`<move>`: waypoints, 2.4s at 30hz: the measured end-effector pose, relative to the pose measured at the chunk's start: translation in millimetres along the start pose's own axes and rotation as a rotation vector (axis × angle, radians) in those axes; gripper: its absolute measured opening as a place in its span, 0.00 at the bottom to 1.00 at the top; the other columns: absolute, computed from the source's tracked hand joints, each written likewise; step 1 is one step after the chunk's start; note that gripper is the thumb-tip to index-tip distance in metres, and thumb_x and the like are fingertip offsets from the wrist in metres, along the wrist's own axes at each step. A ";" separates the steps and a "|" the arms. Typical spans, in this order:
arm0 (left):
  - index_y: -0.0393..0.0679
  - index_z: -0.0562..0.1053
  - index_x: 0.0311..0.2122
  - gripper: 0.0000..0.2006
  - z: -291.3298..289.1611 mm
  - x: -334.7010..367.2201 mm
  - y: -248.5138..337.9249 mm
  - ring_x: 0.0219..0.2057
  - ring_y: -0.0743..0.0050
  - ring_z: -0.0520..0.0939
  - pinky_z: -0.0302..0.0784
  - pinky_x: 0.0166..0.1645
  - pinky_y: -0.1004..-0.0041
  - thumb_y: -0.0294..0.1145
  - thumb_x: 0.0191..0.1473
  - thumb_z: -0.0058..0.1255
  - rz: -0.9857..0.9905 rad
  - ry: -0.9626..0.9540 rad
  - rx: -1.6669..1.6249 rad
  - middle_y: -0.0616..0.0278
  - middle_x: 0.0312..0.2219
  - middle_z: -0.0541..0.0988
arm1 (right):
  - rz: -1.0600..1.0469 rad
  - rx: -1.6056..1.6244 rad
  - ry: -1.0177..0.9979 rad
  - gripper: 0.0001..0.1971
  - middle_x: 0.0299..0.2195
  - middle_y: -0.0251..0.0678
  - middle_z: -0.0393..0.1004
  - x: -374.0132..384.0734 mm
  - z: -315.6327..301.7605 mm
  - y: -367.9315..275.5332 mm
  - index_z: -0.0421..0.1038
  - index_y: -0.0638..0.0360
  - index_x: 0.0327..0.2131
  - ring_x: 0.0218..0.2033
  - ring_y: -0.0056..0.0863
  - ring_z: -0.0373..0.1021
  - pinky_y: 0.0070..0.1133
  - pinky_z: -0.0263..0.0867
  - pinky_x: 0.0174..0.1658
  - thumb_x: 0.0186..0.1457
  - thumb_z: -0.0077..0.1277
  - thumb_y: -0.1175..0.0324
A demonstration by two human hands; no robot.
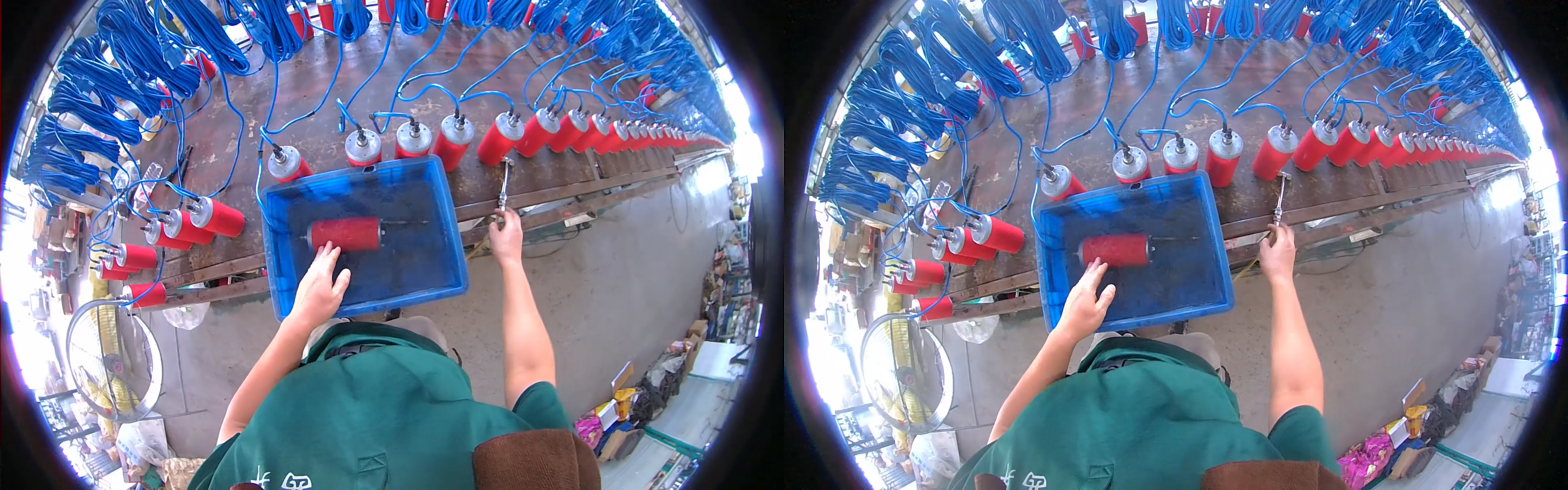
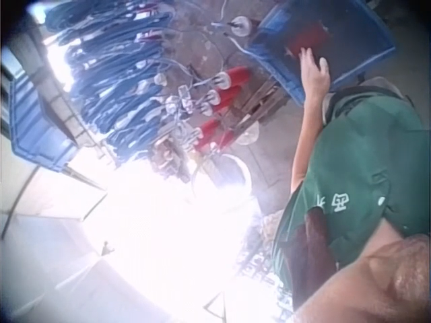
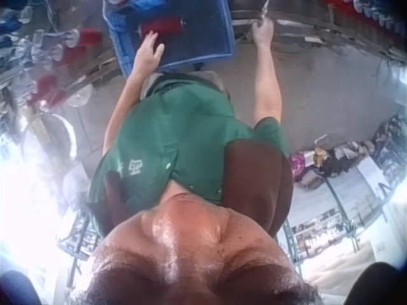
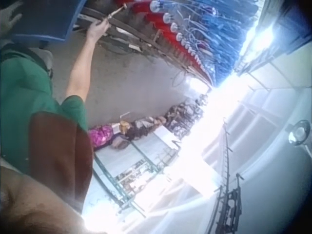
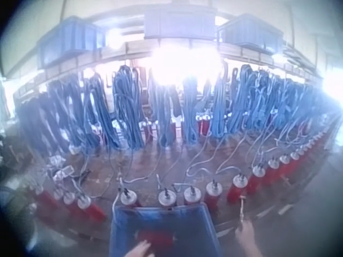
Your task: The person tests a fire extinguisher for leaks by submerging it in a blue bin of water. The person repeatedly puts the extinguisher into the water, holds it there to check for bubbles, and then removes it, using a small hammer to tap the valve assembly in between tests.
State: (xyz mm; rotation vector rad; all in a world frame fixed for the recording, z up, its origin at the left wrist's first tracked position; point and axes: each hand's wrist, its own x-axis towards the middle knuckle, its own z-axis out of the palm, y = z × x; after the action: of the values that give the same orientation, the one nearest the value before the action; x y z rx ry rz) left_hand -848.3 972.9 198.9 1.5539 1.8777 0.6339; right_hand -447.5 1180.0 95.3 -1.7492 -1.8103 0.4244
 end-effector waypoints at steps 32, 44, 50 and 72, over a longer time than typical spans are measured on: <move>0.42 0.81 0.36 0.09 3.0 -28.9 -2.0 0.34 0.50 0.87 0.84 0.40 0.61 0.35 0.64 0.58 0.149 0.400 0.002 0.55 0.33 0.85 | -0.355 -0.035 -0.026 0.19 0.59 0.46 0.72 -103.2 -23.0 -176.3 0.75 0.63 0.50 0.64 0.49 0.64 0.41 0.58 0.69 0.53 0.53 0.80; 0.43 0.81 0.36 0.07 1.7 -29.1 1.8 0.34 0.50 0.86 0.84 0.39 0.61 0.35 0.63 0.59 0.133 0.408 -0.005 0.56 0.33 0.85 | -0.345 -0.049 -0.049 0.15 0.59 0.45 0.72 -103.4 -24.4 -174.5 0.77 0.62 0.47 0.65 0.50 0.63 0.42 0.58 0.70 0.54 0.54 0.79; 0.44 0.81 0.34 0.04 2.4 -26.4 1.2 0.34 0.51 0.87 0.84 0.38 0.62 0.31 0.59 0.61 0.159 0.439 -0.015 0.57 0.32 0.85 | -0.380 -0.048 -0.045 0.15 0.58 0.47 0.73 -100.2 -28.1 -177.4 0.78 0.62 0.45 0.65 0.52 0.63 0.43 0.56 0.70 0.52 0.55 0.77; 0.39 0.80 0.32 0.02 4.5 -27.2 1.4 0.29 0.55 0.86 0.83 0.34 0.67 0.24 0.56 0.60 0.197 0.500 -0.007 0.56 0.29 0.84 | -0.354 -0.016 -0.041 0.13 0.57 0.43 0.73 -99.9 -29.3 -181.1 0.79 0.60 0.43 0.65 0.50 0.63 0.41 0.60 0.68 0.54 0.56 0.76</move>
State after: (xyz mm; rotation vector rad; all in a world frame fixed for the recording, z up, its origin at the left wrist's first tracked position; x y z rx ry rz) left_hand -840.7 946.5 200.9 1.7007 2.0768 1.2076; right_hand -577.2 1060.9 207.8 -1.3966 -2.1038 0.3018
